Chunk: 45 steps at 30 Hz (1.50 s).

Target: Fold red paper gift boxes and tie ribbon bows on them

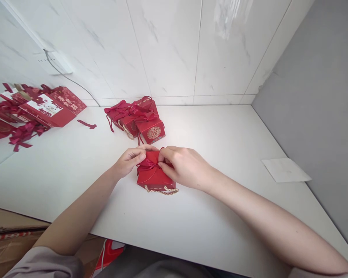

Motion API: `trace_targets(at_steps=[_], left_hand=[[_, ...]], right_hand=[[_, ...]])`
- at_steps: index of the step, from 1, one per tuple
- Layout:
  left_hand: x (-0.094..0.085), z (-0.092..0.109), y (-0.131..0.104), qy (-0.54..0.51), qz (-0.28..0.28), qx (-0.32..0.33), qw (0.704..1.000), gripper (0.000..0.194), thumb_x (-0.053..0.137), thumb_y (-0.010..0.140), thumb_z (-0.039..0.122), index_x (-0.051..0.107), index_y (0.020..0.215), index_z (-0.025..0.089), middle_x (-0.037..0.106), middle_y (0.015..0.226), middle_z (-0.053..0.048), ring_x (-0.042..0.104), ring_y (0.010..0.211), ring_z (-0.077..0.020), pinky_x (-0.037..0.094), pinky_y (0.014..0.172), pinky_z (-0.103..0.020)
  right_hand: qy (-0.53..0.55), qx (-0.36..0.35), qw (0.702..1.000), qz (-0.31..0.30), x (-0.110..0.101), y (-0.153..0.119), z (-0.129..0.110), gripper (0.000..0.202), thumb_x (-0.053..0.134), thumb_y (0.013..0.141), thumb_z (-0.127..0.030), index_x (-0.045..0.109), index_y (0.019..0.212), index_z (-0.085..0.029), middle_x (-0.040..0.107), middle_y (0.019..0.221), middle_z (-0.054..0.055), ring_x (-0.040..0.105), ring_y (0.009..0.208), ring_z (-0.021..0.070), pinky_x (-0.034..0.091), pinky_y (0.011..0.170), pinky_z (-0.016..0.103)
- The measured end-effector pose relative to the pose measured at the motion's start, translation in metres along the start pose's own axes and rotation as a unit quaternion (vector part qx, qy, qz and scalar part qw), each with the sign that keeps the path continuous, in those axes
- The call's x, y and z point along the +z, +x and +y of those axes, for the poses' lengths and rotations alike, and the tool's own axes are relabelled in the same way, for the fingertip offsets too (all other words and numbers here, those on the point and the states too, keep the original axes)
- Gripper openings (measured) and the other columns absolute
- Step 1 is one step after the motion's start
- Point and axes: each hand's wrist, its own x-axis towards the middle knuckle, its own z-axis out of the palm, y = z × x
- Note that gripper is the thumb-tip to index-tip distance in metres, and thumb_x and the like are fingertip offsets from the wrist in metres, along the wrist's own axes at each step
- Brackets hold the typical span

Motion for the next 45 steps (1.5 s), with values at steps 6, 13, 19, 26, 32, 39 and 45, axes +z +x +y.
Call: trace_targets(at_steps=[6, 13, 19, 26, 32, 39, 45], left_hand=[[0.0, 0.0, 0.0, 0.025, -0.007, 0.013, 1.0, 0.047, 0.053, 0.092, 0.051, 0.053, 0.063, 0.014, 0.061, 0.126, -0.015, 0.061, 0.105, -0.0246, 0.048, 0.088, -0.037], [-0.003, -0.001, -0.002, 0.036, -0.012, 0.011, 0.999, 0.046, 0.055, 0.092, 0.048, 0.052, 0.061, 0.015, 0.06, 0.126, -0.013, 0.061, 0.104, -0.0249, 0.051, 0.085, -0.039], [-0.006, -0.003, -0.001, 0.047, -0.026, 0.018, 0.998, 0.042, 0.054, 0.093, 0.045, 0.056, 0.063, 0.015, 0.059, 0.126, -0.013, 0.061, 0.102, -0.0242, 0.051, 0.084, -0.038], [-0.005, -0.003, 0.0, 0.018, -0.03, 0.017, 0.999, 0.041, 0.056, 0.093, 0.043, 0.058, 0.063, 0.014, 0.059, 0.126, -0.012, 0.062, 0.104, -0.0248, 0.051, 0.085, -0.038], [-0.004, -0.001, 0.001, 0.005, -0.032, 0.021, 0.999, 0.04, 0.058, 0.092, 0.044, 0.062, 0.065, 0.015, 0.06, 0.126, -0.011, 0.061, 0.109, -0.0256, 0.051, 0.09, -0.039], [-0.004, -0.004, 0.0, -0.064, -0.038, -0.002, 0.997, 0.036, 0.06, 0.091, 0.042, 0.067, 0.07, 0.014, 0.056, 0.133, -0.013, 0.062, 0.107, -0.0246, 0.052, 0.086, -0.035], [-0.005, -0.004, -0.002, -0.134, -0.034, 0.001, 0.99, 0.038, 0.064, 0.087, 0.041, 0.056, 0.062, 0.013, 0.058, 0.129, -0.012, 0.059, 0.11, -0.0266, 0.048, 0.089, -0.036]], right_hand=[[-0.019, -0.005, 1.0, 0.001, 0.002, 0.001, 0.001, 0.011, 0.048, 0.088, -0.014, 0.056, 0.086, -0.021, 0.06, 0.077, 0.0, 0.046, 0.058, 0.0114, 0.035, 0.056, 0.025], [-0.028, -0.012, 0.999, 0.01, 0.005, 0.002, 0.004, 0.009, 0.05, 0.082, -0.012, 0.051, 0.08, -0.021, 0.059, 0.074, -0.003, 0.043, 0.057, 0.0105, 0.034, 0.055, 0.024], [-0.026, -0.016, 0.999, 0.02, 0.007, 0.002, 0.004, 0.008, 0.05, 0.079, -0.012, 0.052, 0.078, -0.02, 0.06, 0.073, -0.001, 0.044, 0.057, 0.0108, 0.034, 0.055, 0.023], [-0.028, -0.01, 0.999, 0.017, 0.006, 0.004, 0.004, 0.008, 0.05, 0.078, -0.012, 0.049, 0.077, -0.021, 0.058, 0.071, -0.002, 0.043, 0.056, 0.0104, 0.033, 0.055, 0.023], [-0.003, 0.004, 1.0, 0.004, 0.003, 0.003, 0.003, 0.009, 0.05, 0.077, -0.012, 0.048, 0.076, -0.021, 0.058, 0.072, -0.002, 0.043, 0.055, 0.0101, 0.035, 0.055, 0.024], [0.095, 0.059, 0.992, -0.056, -0.014, 0.0, 0.005, 0.008, 0.051, 0.082, -0.017, 0.05, 0.075, -0.022, 0.06, 0.069, -0.002, 0.051, 0.06, 0.0125, 0.039, 0.057, 0.025], [0.219, 0.104, 0.96, -0.139, -0.034, -0.002, 0.006, 0.019, 0.06, 0.086, -0.038, 0.05, 0.084, -0.023, 0.062, 0.07, -0.002, 0.054, 0.063, 0.0136, 0.042, 0.057, 0.026]])
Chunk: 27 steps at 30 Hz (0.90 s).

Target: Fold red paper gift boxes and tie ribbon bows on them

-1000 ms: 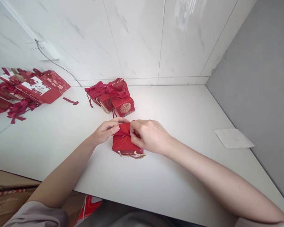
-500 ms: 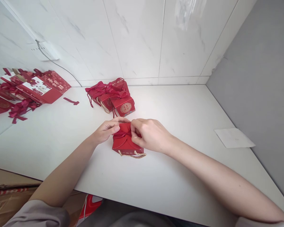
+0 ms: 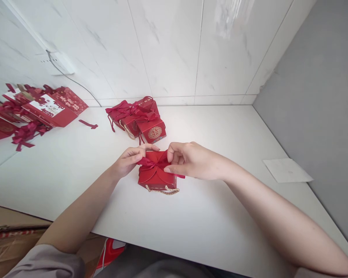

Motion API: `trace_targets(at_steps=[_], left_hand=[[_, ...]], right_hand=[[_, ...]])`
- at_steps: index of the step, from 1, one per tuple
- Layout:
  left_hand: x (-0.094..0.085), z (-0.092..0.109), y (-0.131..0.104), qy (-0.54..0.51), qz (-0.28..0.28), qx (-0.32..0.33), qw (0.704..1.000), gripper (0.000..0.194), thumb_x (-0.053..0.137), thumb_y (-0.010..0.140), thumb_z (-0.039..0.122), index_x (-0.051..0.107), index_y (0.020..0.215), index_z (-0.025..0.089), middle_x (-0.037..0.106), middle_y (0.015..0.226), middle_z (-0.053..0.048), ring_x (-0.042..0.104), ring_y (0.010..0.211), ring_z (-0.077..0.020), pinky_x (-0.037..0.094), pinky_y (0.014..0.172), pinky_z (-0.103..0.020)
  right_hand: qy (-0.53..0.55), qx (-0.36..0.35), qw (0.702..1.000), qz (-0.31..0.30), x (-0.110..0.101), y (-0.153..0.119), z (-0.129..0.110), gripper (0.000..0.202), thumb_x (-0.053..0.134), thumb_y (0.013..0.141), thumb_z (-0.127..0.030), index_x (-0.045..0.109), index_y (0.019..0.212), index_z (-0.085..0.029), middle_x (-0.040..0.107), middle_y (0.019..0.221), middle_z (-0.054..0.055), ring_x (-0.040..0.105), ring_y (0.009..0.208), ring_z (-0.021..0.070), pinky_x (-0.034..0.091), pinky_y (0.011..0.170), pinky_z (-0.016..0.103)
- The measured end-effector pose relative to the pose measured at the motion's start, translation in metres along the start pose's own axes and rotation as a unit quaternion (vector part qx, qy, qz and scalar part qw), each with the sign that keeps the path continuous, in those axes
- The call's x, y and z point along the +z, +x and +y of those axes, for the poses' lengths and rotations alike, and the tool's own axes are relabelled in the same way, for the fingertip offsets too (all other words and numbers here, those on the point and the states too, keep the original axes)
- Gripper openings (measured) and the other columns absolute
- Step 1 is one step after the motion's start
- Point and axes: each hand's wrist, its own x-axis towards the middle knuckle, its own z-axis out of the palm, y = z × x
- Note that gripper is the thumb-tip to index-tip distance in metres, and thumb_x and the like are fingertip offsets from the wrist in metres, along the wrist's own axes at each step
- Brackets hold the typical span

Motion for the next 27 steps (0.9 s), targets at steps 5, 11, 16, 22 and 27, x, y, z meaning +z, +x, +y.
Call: trace_targets(at_steps=[5, 11, 16, 22, 27], left_hand=[[0.001, 0.003, 0.0, 0.005, 0.008, 0.002, 1.0, 0.04, 0.063, 0.087, 0.039, 0.051, 0.059, 0.014, 0.058, 0.127, -0.012, 0.059, 0.106, -0.0251, 0.046, 0.085, -0.035], [0.002, 0.006, 0.0, 0.007, 0.012, -0.002, 1.0, 0.039, 0.059, 0.091, 0.036, 0.049, 0.06, 0.014, 0.06, 0.123, -0.01, 0.057, 0.11, -0.0241, 0.044, 0.091, -0.035], [0.002, 0.003, 0.002, 0.026, 0.023, -0.005, 0.999, 0.038, 0.056, 0.093, 0.037, 0.052, 0.062, 0.015, 0.063, 0.122, -0.009, 0.058, 0.11, -0.0234, 0.044, 0.094, -0.033], [0.002, -0.001, 0.004, 0.037, 0.028, -0.009, 0.999, 0.038, 0.051, 0.095, 0.041, 0.065, 0.071, 0.015, 0.062, 0.125, -0.009, 0.06, 0.108, -0.0234, 0.049, 0.088, -0.031], [0.004, 0.0, 0.003, 0.054, 0.031, -0.011, 0.998, 0.035, 0.056, 0.093, 0.04, 0.061, 0.07, 0.014, 0.059, 0.127, -0.011, 0.059, 0.112, -0.0256, 0.049, 0.088, -0.034]], right_hand=[[0.007, 0.031, 0.999, -0.044, -0.005, -0.001, 0.003, 0.019, 0.063, 0.084, -0.037, 0.051, 0.081, -0.023, 0.064, 0.074, 0.0, 0.057, 0.066, 0.0148, 0.04, 0.055, 0.025], [-0.012, 0.041, 0.996, -0.079, -0.01, -0.001, 0.008, 0.014, 0.064, 0.08, -0.03, 0.053, 0.079, -0.022, 0.067, 0.075, -0.001, 0.063, 0.067, 0.0156, 0.042, 0.057, 0.025], [-0.03, 0.042, 0.993, -0.102, -0.014, -0.001, 0.007, 0.011, 0.063, 0.079, -0.027, 0.056, 0.074, -0.022, 0.069, 0.073, -0.001, 0.063, 0.065, 0.0147, 0.043, 0.055, 0.024], [-0.09, 0.056, 0.986, -0.128, -0.016, -0.003, 0.001, 0.005, 0.061, 0.078, -0.026, 0.063, 0.076, -0.022, 0.069, 0.074, 0.0, 0.06, 0.064, 0.0145, 0.041, 0.051, 0.023], [-0.112, 0.065, 0.981, -0.145, -0.019, -0.006, -0.001, 0.006, 0.06, 0.077, -0.024, 0.065, 0.079, -0.022, 0.069, 0.077, 0.001, 0.06, 0.065, 0.0143, 0.041, 0.051, 0.022]])
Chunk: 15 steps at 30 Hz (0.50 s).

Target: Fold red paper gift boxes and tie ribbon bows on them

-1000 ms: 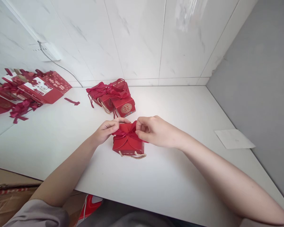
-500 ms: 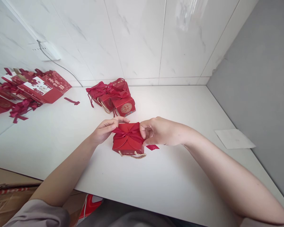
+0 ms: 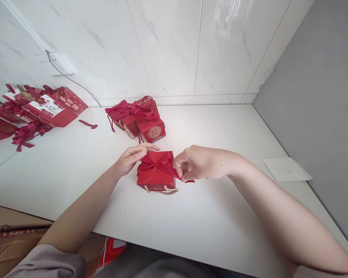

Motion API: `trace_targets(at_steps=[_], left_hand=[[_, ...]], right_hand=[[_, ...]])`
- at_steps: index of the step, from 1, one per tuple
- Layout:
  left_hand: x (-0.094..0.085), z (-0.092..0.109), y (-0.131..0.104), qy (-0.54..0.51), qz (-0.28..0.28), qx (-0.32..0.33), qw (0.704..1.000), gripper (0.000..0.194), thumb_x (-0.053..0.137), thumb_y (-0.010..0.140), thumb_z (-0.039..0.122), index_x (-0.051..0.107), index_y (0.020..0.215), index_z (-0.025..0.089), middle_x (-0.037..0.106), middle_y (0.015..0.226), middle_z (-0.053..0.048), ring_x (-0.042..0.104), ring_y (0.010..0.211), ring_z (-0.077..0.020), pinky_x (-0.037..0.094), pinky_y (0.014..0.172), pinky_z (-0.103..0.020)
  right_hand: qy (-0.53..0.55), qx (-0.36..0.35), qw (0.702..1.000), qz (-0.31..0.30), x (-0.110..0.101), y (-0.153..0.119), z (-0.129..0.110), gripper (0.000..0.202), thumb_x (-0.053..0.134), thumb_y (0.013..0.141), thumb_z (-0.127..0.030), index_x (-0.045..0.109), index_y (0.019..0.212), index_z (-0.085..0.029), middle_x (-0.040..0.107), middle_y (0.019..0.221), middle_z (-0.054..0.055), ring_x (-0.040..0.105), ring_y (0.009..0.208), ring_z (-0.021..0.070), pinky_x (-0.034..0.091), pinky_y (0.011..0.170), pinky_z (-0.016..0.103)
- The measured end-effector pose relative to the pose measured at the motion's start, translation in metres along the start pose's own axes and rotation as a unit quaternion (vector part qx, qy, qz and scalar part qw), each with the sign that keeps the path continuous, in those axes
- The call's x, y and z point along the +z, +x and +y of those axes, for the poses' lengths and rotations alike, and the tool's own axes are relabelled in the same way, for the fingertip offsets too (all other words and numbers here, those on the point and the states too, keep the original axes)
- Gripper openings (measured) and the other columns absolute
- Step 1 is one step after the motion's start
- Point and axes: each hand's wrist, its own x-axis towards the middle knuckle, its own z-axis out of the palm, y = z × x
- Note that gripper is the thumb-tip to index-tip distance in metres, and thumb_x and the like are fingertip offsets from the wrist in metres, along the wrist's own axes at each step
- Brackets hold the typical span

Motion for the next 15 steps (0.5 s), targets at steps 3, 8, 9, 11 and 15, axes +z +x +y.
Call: trace_targets(at_steps=[3, 8, 9, 11, 15], left_hand=[[0.0007, 0.0014, -0.0015, 0.013, -0.015, 0.004, 1.0, 0.03, 0.067, 0.085, 0.034, 0.052, 0.068, 0.015, 0.057, 0.129, -0.011, 0.057, 0.116, -0.0274, 0.048, 0.091, -0.037], [-0.0008, 0.0018, -0.0025, 0.051, -0.062, 0.018, 0.997, 0.023, 0.074, 0.079, 0.026, 0.054, 0.083, 0.017, 0.053, 0.135, -0.011, 0.051, 0.126, -0.0283, 0.042, 0.102, -0.041], [-0.0016, 0.0017, -0.0025, 0.055, -0.069, 0.022, 0.996, 0.023, 0.075, 0.078, 0.025, 0.054, 0.085, 0.018, 0.052, 0.135, -0.011, 0.051, 0.127, -0.0282, 0.041, 0.104, -0.042], [-0.0038, 0.0016, -0.0026, 0.054, -0.076, 0.021, 0.995, 0.026, 0.076, 0.076, 0.025, 0.056, 0.09, 0.018, 0.051, 0.137, -0.012, 0.051, 0.126, -0.0284, 0.042, 0.104, -0.041], [-0.0085, 0.0019, -0.0033, 0.048, -0.066, 0.017, 0.996, 0.033, 0.078, 0.073, 0.024, 0.058, 0.098, 0.019, 0.049, 0.14, -0.012, 0.052, 0.126, -0.0291, 0.045, 0.1, -0.04]], right_hand=[[-0.008, -0.009, 1.0, -0.022, -0.0005, -0.0012, 0.0025, 0.006, 0.061, 0.076, -0.023, 0.065, 0.08, -0.022, 0.068, 0.079, 0.001, 0.061, 0.067, 0.0145, 0.042, 0.053, 0.022], [-0.007, -0.017, 0.999, -0.047, -0.0004, 0.0006, 0.0048, 0.005, 0.06, 0.076, -0.02, 0.063, 0.08, -0.021, 0.068, 0.079, 0.001, 0.061, 0.069, 0.0142, 0.042, 0.054, 0.02], [-0.008, -0.019, 0.999, -0.048, -0.0002, 0.0013, 0.0052, 0.005, 0.06, 0.076, -0.02, 0.063, 0.08, -0.021, 0.068, 0.079, 0.001, 0.061, 0.07, 0.0141, 0.042, 0.054, 0.02], [-0.011, -0.015, 0.998, -0.052, 0.0005, 0.0027, 0.0066, 0.006, 0.061, 0.076, -0.021, 0.064, 0.081, -0.021, 0.068, 0.079, 0.001, 0.061, 0.07, 0.0146, 0.043, 0.055, 0.021], [-0.009, 0.01, 0.996, -0.087, 0.0033, 0.0044, 0.01, 0.007, 0.061, 0.074, -0.021, 0.066, 0.079, -0.021, 0.07, 0.077, 0.002, 0.064, 0.069, 0.0176, 0.044, 0.054, 0.024]])
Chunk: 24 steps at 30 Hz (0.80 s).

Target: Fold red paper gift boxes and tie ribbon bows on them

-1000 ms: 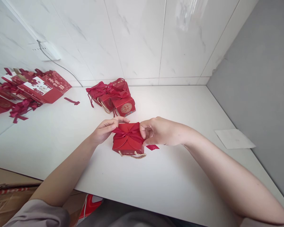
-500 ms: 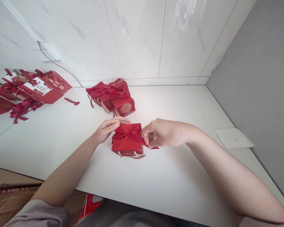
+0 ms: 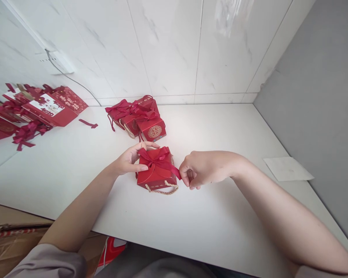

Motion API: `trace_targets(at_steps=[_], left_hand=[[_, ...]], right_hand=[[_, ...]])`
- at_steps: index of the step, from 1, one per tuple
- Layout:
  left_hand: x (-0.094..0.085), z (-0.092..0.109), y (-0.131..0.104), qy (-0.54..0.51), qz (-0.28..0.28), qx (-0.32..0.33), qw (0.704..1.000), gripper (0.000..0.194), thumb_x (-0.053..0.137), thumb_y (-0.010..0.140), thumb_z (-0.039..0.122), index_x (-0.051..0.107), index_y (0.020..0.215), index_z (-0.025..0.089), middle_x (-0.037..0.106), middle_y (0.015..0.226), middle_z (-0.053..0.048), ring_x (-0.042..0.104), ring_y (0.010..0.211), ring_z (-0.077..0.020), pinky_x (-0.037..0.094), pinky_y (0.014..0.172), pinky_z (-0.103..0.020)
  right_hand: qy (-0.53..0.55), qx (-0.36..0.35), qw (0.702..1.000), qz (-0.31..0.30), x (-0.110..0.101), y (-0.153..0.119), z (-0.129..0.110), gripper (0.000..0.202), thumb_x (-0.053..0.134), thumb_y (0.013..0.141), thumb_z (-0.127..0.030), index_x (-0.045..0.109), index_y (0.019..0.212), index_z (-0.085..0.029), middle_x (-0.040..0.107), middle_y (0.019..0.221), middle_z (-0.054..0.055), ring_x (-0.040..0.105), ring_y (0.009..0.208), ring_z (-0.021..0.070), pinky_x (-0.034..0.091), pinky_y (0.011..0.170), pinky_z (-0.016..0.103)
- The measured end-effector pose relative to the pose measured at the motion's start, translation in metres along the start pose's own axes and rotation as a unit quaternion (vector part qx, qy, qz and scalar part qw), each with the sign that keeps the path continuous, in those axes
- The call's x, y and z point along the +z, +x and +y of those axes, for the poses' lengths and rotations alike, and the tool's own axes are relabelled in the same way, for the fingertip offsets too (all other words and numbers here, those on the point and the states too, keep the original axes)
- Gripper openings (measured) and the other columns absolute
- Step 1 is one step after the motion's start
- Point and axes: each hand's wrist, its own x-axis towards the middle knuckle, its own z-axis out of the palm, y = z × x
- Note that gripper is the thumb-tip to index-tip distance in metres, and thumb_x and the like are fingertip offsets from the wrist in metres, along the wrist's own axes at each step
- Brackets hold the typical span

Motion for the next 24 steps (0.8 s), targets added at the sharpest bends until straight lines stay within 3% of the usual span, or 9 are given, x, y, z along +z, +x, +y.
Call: trace_targets(at_steps=[4, 9, 13, 16, 20, 24], left_hand=[[0.0, 0.002, 0.0, 0.003, 0.007, -0.003, 1.0, 0.037, 0.08, 0.072, 0.024, 0.059, 0.102, 0.019, 0.048, 0.14, -0.013, 0.05, 0.128, -0.0302, 0.046, 0.1, -0.04], [0.005, 0.005, 0.0, 0.009, -0.001, 0.0, 1.0, 0.039, 0.08, 0.072, 0.025, 0.058, 0.104, 0.019, 0.048, 0.14, -0.014, 0.051, 0.127, -0.0297, 0.046, 0.1, -0.04], [0.009, 0.007, -0.001, 0.015, -0.013, 0.017, 1.0, 0.035, 0.08, 0.071, 0.023, 0.054, 0.095, 0.019, 0.05, 0.138, -0.014, 0.052, 0.126, -0.0302, 0.043, 0.104, -0.044], [0.013, 0.01, -0.001, 0.033, -0.017, 0.029, 0.999, 0.033, 0.08, 0.072, 0.021, 0.053, 0.092, 0.019, 0.052, 0.137, -0.014, 0.052, 0.127, -0.0305, 0.04, 0.107, -0.046], [0.015, 0.013, -0.002, 0.05, -0.025, 0.039, 0.998, 0.032, 0.079, 0.073, 0.02, 0.052, 0.091, 0.019, 0.052, 0.135, -0.013, 0.05, 0.129, -0.0295, 0.038, 0.109, -0.047], [0.015, 0.012, -0.001, 0.037, -0.027, 0.033, 0.998, 0.034, 0.08, 0.072, 0.022, 0.053, 0.092, 0.02, 0.052, 0.136, -0.012, 0.048, 0.132, -0.03, 0.038, 0.11, -0.049]], right_hand=[[0.005, 0.009, 1.0, -0.001, 0.0, -0.003, 0.002, 0.008, 0.062, 0.075, -0.024, 0.069, 0.078, -0.023, 0.073, 0.079, 0.002, 0.067, 0.07, 0.0201, 0.044, 0.055, 0.026], [0.006, 0.024, 0.999, 0.036, -0.009, -0.016, 0.006, 0.023, 0.065, 0.08, -0.046, 0.069, 0.076, -0.023, 0.074, 0.081, 0.003, 0.067, 0.075, 0.0236, 0.045, 0.059, 0.03], [0.018, 0.01, 0.985, 0.172, -0.011, -0.012, 0.005, 0.03, 0.056, 0.088, -0.053, 0.068, 0.09, -0.026, 0.072, 0.093, 0.002, 0.063, 0.083, 0.0235, 0.045, 0.069, 0.033], [0.093, -0.03, 0.955, 0.281, -0.007, 0.005, 0.002, 0.037, 0.047, 0.092, -0.058, 0.064, 0.107, -0.029, 0.066, 0.119, 0.003, 0.059, 0.107, 0.0254, 0.043, 0.089, 0.037], [0.202, -0.102, 0.94, 0.257, 0.0, 0.028, 0.004, 0.043, 0.046, 0.093, -0.062, 0.067, 0.101, -0.025, 0.052, 0.143, 0.003, 0.043, 0.133, 0.0273, 0.031, 0.11, 0.041], [0.248, -0.134, 0.934, 0.218, 0.004, 0.037, 0.011, 0.04, 0.054, 0.09, -0.06, 0.069, 0.094, -0.023, 0.045, 0.15, 0.004, 0.041, 0.136, 0.0291, 0.03, 0.112, 0.043]])
